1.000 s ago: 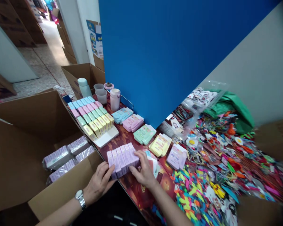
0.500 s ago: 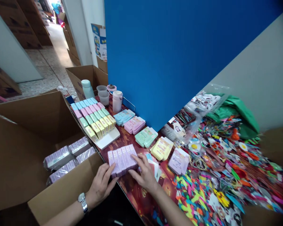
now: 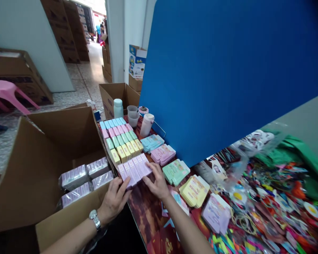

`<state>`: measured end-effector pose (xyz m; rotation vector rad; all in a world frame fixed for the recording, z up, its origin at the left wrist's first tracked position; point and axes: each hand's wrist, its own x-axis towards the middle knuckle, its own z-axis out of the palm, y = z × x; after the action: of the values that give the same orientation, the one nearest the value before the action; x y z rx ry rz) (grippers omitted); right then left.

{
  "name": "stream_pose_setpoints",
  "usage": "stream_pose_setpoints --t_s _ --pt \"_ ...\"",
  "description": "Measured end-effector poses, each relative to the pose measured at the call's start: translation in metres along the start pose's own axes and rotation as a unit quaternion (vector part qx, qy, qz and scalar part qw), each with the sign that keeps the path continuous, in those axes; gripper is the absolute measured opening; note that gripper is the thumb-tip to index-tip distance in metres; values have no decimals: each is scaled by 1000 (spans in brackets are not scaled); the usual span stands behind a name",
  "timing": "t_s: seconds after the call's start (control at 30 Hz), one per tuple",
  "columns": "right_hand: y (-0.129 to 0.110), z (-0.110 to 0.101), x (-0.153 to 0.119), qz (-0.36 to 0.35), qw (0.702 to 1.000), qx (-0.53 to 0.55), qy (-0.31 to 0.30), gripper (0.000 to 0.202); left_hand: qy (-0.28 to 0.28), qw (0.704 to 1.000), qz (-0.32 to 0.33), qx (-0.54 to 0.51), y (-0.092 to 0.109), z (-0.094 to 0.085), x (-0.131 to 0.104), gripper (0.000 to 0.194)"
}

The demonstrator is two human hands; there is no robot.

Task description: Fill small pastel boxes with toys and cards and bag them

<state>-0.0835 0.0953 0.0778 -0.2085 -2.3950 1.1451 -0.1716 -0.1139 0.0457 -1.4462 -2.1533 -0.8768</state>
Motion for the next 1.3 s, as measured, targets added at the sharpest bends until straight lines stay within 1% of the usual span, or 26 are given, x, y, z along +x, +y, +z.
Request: stream_pose_setpoints --t_s 0.07,0.17,0.27,0.4,0.47,0.57,0.63,0.8,0.9,0.97,1.03,1.1,1.17,1.2,1.3 --pt "4 2 1 6 1000 -4 -14 51 -6 1000 -12 -8 -1 2 1 71" --pt "8 1 5 14 999 -22 -30 51 -2 999 -42 -25 -2 3 7 58" --pt "7 -1 14 13 997 -54 -52 49 3 995 -94 -42 -1 0 18 44" --pt "0 -2 35 1 991 -104 -90 45 -26 981 -176 -84 -1 -8 35 34" --pt "-3 -1 46 -4 986 -130 -105 43 -52 967 -222 -110 -1 -14 43 33" --pt "-5 2 59 -6 978 -167 -124 41 -96 939 -292 -153 -1 -21 54 34" --pt "-7 4 65 3 973 -186 -140 40 -117 922 -323 -179 -3 -24 59 35" --pt "-16 4 79 40 957 -212 -192 38 -135 893 -366 -223 -13 -26 68 39" --pt "-21 4 90 54 945 -228 -227 35 -151 860 -407 -268 -22 -25 73 41" --pt "-23 6 98 74 935 -242 -249 36 -158 839 -427 -297 -28 -24 76 41" --pt "-23 9 106 96 929 -247 -258 39 -163 826 -434 -320 -32 -23 80 41" --pt "-23 14 112 112 929 -244 -253 41 -168 817 -439 -334 -35 -21 84 40" --pt "-22 19 117 124 933 -237 -239 41 -168 816 -443 -332 -37 -18 86 39" --pt "-21 21 117 129 936 -234 -229 41 -163 820 -443 -323 -37 -16 87 39" --pt "-17 24 111 143 945 -228 -188 44 -133 847 -435 -274 -34 -14 82 41"
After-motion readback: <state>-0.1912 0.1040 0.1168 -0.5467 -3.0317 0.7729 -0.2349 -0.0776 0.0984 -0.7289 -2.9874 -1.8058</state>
